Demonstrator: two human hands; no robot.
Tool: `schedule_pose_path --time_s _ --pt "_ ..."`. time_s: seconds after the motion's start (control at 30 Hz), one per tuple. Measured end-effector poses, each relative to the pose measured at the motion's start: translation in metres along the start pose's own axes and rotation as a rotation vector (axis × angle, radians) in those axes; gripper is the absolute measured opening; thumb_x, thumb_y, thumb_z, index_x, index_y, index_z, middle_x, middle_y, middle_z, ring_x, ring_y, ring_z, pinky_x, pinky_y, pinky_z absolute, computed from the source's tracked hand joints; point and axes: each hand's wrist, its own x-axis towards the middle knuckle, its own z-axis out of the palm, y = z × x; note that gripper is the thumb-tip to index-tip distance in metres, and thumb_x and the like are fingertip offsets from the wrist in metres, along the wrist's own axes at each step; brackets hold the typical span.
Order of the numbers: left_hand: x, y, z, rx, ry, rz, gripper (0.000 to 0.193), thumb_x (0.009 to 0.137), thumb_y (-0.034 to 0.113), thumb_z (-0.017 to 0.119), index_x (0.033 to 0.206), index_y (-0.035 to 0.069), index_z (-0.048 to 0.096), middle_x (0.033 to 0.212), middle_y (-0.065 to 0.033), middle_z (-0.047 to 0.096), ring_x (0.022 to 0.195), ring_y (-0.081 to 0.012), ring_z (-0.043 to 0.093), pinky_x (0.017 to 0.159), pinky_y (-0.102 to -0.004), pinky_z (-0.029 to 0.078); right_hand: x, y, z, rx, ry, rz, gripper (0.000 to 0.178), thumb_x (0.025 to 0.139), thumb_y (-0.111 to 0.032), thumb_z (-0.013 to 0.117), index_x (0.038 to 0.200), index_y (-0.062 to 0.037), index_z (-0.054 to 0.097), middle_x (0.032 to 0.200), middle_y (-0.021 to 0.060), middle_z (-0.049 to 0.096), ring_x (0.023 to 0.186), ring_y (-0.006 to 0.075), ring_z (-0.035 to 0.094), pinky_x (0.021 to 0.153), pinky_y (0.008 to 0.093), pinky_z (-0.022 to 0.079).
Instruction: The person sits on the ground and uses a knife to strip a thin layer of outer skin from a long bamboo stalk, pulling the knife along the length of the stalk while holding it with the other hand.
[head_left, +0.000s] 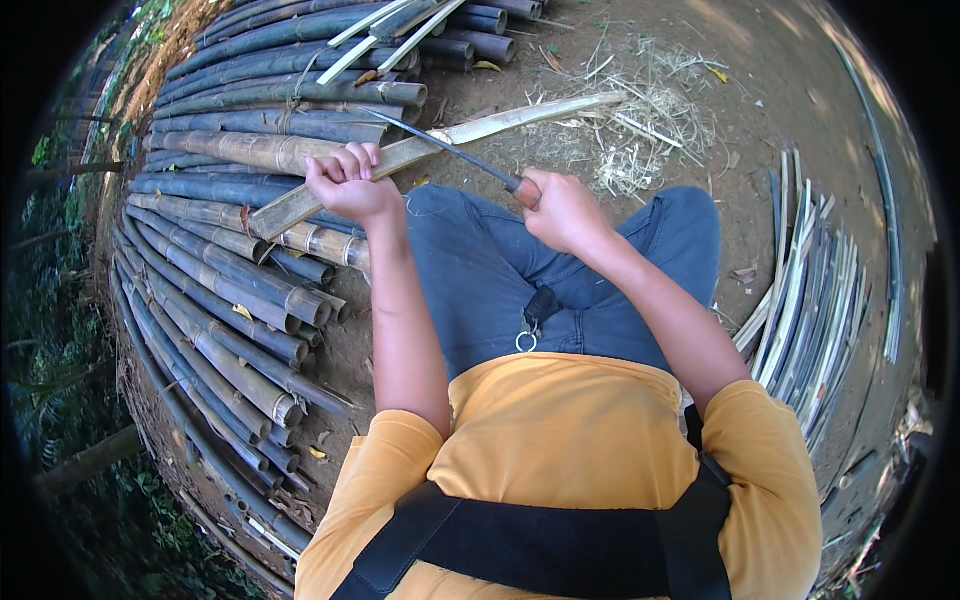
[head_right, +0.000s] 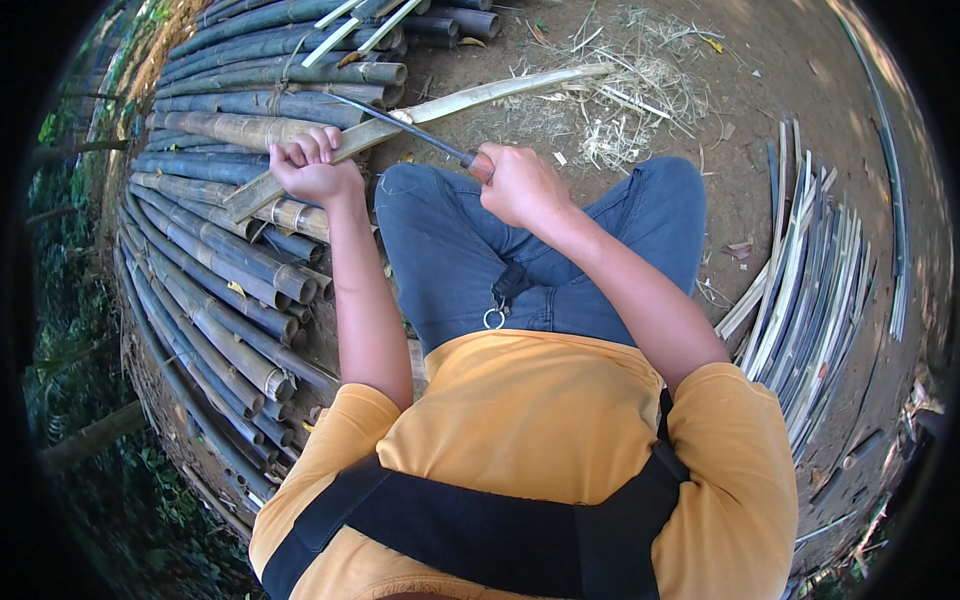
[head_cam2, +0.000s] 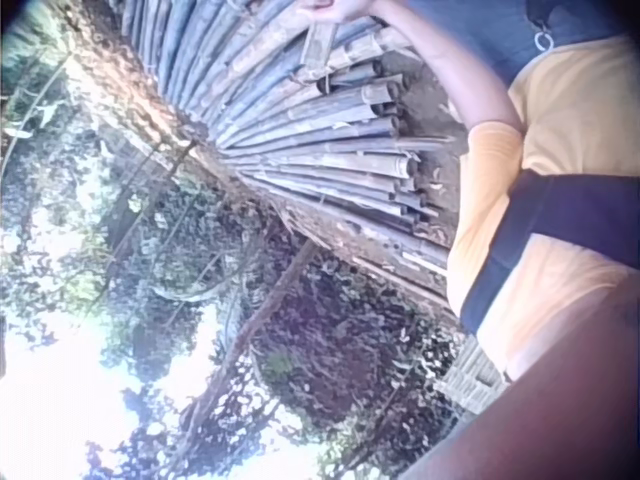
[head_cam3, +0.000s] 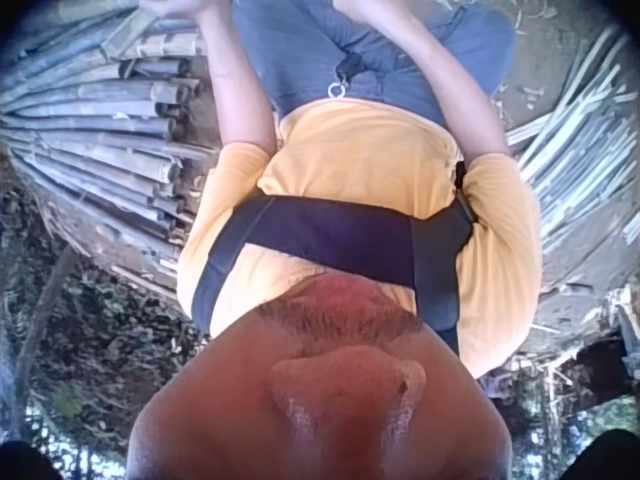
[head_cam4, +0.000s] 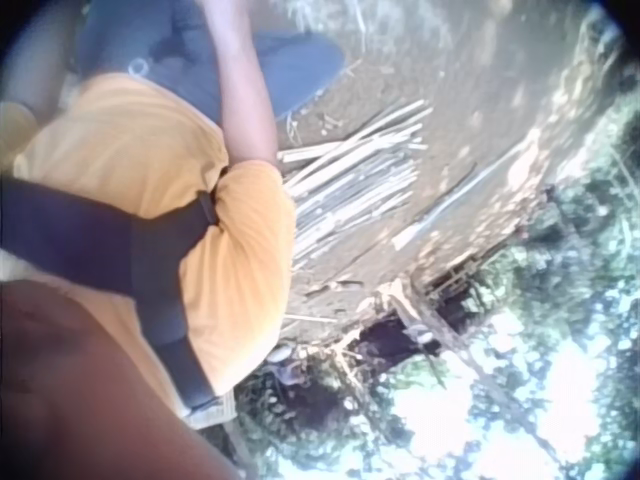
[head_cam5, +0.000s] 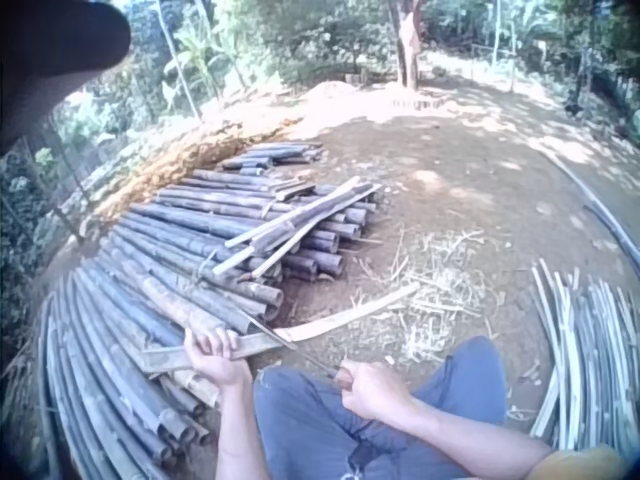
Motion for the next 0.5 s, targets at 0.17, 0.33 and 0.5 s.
schedule_pose_path --time_s 0.17,0.33,0.5 --pt "0.004 -0.001 -0.005 -0.005 -0.036 0.001 0.044 0.103 0.033 0.033 0.062 0.017 0.025 0.049 0.0014 0.023 0.044 -0.013 0.022 0.051 -0.0318 0.029 -0.007 -0.006 0.007 0.129 0.093 -0.086 0.013 0.077 -0.007 0.062 0.088 -0.0023 0.056 0.076 0.0215 0.064 0.077 0.0425 0.065 0.068 0.0477 0.048" --pt "0.002 0.0 0.002 0.013 -0.059 0.015 0.044 0.102 0.034 0.033 0.062 0.017 0.026 0.049 0.0018 0.024 0.044 -0.0127 0.023 0.052 -0.0317 0.029 -0.008 -0.001 -0.013 0.155 0.142 -0.084 0.014 0.077 -0.008 0.062 0.087 -0.0013 0.055 0.073 0.0199 0.063 0.075 0.0419 0.064 0.068 0.0463 0.048" --pt "0.002 0.001 0.01 -0.031 -0.115 0.008 0.044 0.102 0.034 0.033 0.062 0.017 0.026 0.05 0.0018 0.024 0.044 -0.0127 0.024 0.052 -0.0316 0.029 -0.004 0.008 -0.012 0.092 0.097 -0.039 0.013 0.078 -0.008 0.062 0.087 -0.0015 0.056 0.075 0.0208 0.064 0.076 0.0431 0.064 0.069 0.0472 0.048"
